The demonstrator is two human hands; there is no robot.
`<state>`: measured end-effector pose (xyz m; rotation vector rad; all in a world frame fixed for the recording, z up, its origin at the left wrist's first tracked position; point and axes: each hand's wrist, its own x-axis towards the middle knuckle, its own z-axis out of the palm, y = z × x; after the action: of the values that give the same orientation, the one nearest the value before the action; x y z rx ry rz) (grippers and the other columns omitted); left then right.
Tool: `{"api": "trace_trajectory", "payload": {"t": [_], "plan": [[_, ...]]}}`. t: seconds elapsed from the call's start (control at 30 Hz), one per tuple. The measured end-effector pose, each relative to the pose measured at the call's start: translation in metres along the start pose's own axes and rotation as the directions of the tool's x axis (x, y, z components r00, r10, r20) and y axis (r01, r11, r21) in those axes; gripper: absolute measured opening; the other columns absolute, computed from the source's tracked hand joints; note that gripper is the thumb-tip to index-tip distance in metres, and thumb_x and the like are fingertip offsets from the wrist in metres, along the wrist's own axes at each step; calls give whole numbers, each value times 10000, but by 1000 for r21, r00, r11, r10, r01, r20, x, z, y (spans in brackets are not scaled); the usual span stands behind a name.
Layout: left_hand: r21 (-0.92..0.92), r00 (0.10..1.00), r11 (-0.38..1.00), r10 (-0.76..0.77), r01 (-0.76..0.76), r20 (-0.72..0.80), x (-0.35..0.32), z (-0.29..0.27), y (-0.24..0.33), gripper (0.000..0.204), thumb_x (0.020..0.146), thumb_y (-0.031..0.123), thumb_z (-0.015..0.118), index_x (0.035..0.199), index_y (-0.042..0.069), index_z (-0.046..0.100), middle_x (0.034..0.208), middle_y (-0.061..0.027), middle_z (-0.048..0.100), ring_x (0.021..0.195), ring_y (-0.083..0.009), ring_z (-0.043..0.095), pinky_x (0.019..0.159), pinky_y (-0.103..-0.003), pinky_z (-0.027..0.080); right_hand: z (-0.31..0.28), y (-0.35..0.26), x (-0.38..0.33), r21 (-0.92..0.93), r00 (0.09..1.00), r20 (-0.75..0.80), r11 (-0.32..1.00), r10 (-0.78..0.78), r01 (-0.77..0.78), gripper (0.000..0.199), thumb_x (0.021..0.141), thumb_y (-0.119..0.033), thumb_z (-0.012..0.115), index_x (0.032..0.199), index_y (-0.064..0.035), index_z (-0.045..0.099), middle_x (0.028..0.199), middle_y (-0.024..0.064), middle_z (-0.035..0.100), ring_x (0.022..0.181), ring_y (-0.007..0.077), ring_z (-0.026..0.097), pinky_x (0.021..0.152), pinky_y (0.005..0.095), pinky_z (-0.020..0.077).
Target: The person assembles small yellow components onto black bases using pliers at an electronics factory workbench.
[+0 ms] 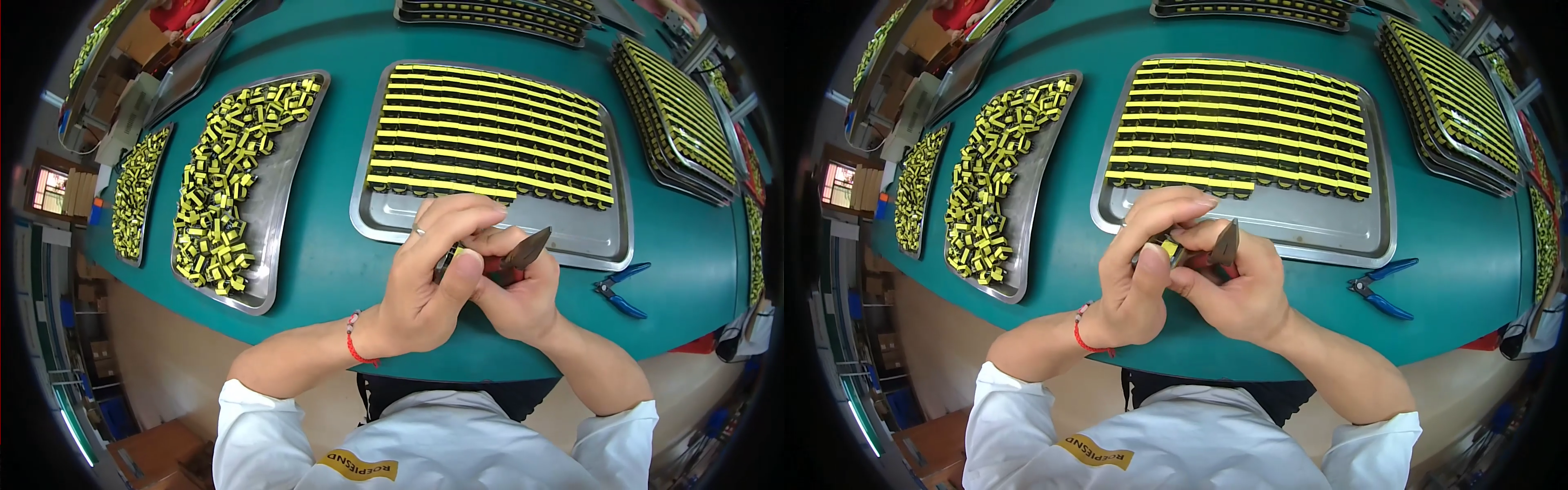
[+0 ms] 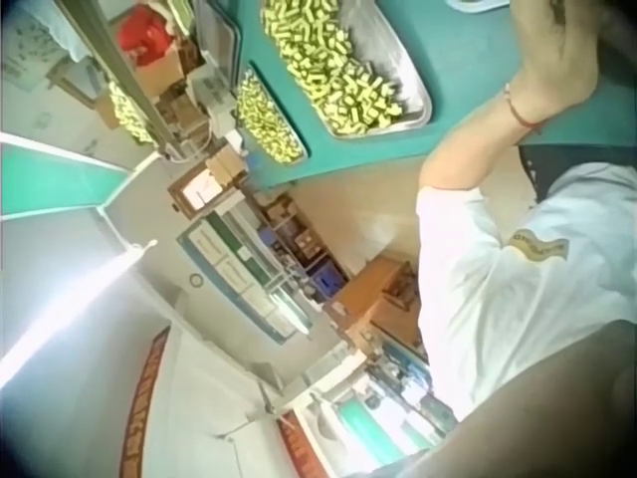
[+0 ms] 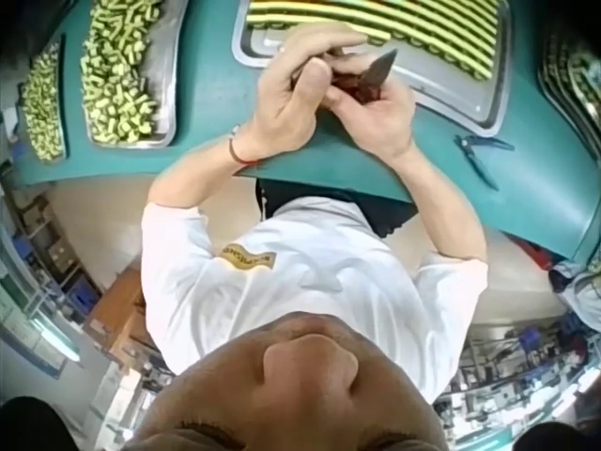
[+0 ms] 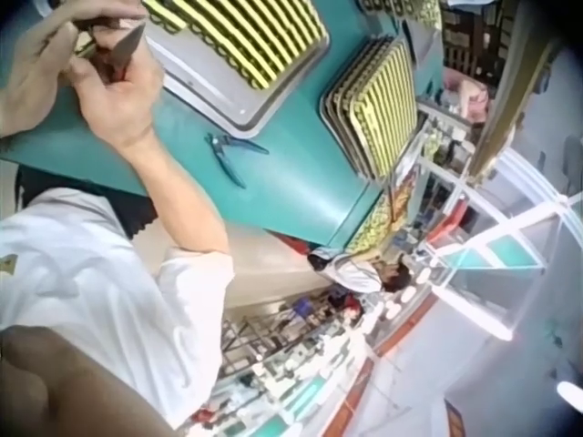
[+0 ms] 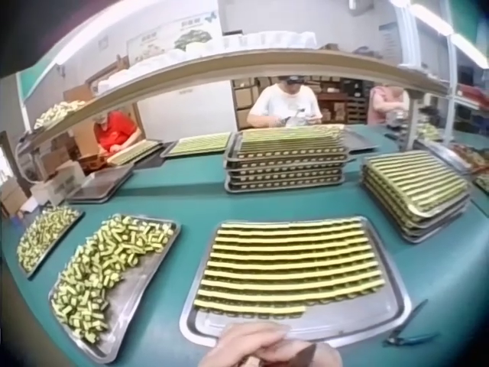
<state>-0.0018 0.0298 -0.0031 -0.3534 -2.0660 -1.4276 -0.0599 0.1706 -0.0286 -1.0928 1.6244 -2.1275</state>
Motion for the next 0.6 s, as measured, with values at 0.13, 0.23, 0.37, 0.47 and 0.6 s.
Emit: {"api": "trace_trajectory", "payload": {"t": [0.13, 0.23, 0.37, 0.47, 0.6], "plan": [[-36, 998, 998, -55, 56, 27, -2, -2, 0, 497, 1081, 345, 324, 1197, -56, 594, 1188, -200, 600, 1115, -261, 580, 951, -359, 455, -3, -10, 5, -86, 998, 47, 995, 44, -40, 295, 771, 18, 779, 1018, 21, 617, 891, 49, 645, 659, 54, 572, 512, 193, 416], [-94, 1000, 995, -17, 17, -2, 0, -2, -3, 486, 1082, 343, 328, 1172, -51, 598, 1168, -183, 604, 1032, -231, 580, 887, -330, 466, 2, -12, 6, -46, 998, 1, 997, 63, -63, 326, 756, 20, 790, 1022, 12, 602, 876, 64, 647, 641, 53, 561, 499, 195, 405], [-401, 807, 880, -423, 256, -413, 25, -40, -10, 331, 1045, 275, 496, 1107, -19, 634, 1041, -90, 642, 889, -104, 547, 767, -241, 447, -8, -11, 5, -80, 995, -24, 992, -100, 98, 385, 737, 48, 801, 1048, 4, 579, 875, 82, 645, 640, 63, 562, 491, 200, 399], [-193, 903, 958, -268, 212, -336, 24, -44, -16, 268, 1030, 216, 527, 1096, -14, 647, 994, -81, 642, 827, -93, 541, 696, -235, 444, -16, -12, 15, -193, 958, -16, 941, -287, 279, 491, 721, 56, 840, 1114, -14, 554, 893, 112, 650, 685, 134, 609, 520, 227, 466], [-115, 997, 991, -69, 65, -28, 18, -26, -2, 192, 990, 101, 566, 1089, -51, 628, 887, -91, 604, 777, -142, 540, 691, -271, 435, -23, -20, 18, -368, 923, 160, 847, -349, 384, 548, 822, 42, 763, 1266, -129, 491, 1024, 158, 617, 803, 165, 657, 625, 253, 540]]}}
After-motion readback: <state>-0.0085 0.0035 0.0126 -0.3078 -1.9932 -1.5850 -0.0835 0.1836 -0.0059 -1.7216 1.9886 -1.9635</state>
